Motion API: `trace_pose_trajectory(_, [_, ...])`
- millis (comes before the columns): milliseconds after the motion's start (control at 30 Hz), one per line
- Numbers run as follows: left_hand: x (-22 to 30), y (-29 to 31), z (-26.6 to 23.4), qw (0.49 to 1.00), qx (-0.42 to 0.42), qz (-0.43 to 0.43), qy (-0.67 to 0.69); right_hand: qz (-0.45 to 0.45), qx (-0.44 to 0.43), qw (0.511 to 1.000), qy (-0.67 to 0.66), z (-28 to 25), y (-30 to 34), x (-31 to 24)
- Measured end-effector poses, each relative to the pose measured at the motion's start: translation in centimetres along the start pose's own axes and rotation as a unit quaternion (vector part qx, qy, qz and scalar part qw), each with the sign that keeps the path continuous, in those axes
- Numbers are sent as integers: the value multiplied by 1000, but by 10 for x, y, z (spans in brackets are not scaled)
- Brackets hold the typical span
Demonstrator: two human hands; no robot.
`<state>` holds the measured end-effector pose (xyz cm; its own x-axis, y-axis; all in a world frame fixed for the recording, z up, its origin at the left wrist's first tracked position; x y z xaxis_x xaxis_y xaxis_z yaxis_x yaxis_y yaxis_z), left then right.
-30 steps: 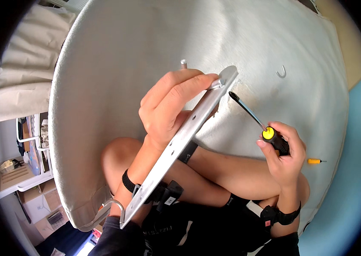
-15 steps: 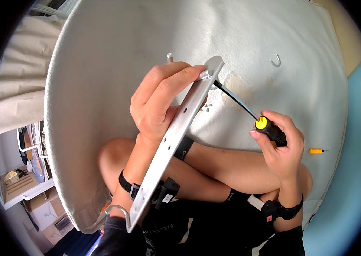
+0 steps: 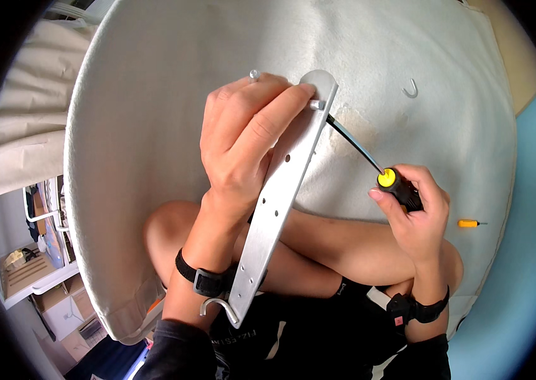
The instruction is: The person assembles a metal rack by inserting small hooks into holes on curved metal bars and securing them with screws using a screwdriver.
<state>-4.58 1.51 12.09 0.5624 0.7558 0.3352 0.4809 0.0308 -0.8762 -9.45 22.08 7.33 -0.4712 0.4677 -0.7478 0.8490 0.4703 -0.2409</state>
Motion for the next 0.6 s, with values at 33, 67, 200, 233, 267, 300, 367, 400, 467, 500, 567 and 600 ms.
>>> trace_pose_trajectory(33, [0,-1,1,1000,5,12,-11,4,-3,1000,-2,1,0,1])
trace_pose_trajectory(67, [0,-1,1,999,11,23,-22,9,-6,1000,-3,2,-1,1])
trace_pose_trajectory(200, [-2,0,2,1000,4,6,-8,3,-6,1000,-6,4,-2,2])
trace_pose_trajectory(233, [-3,0,2,1000,5,1,1,-8,1,1000,-1,3,-3,2])
trace_pose_trajectory(267, [-3,0,3,1000,6,-3,11,-19,7,1000,4,3,-3,2])
trace_pose_trajectory(300, [-3,0,4,1000,7,-5,12,-14,10,1000,6,2,-3,2])
trace_pose_trajectory(367, [-3,0,4,1000,6,-8,10,-4,16,1000,6,2,-4,1])
trace_pose_trajectory(400, [-3,0,4,1000,9,-12,17,2,23,1000,-2,2,-4,2])
trace_pose_trajectory(467, [-5,2,4,999,16,-21,32,13,38,999,-14,4,-2,5])
trace_pose_trajectory(500, [-6,3,5,999,21,-19,39,25,38,999,-29,4,-1,6])
trace_pose_trajectory(567, [-6,4,3,998,31,-15,53,49,37,996,-58,4,1,7])
trace_pose_trajectory(600, [-6,3,3,998,29,-15,49,35,40,997,-52,4,1,6])
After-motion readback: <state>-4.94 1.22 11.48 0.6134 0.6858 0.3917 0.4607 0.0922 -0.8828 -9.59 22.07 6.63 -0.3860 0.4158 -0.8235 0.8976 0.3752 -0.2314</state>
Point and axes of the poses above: each hand's wrist, its own y-axis away from the middle knuckle, its own z-axis out of the palm, x = y × z, the point moved 6 cm from there along -y, towards the middle knuckle, and after that the axes turned 12 degrees about y, right-handed, at the moved point
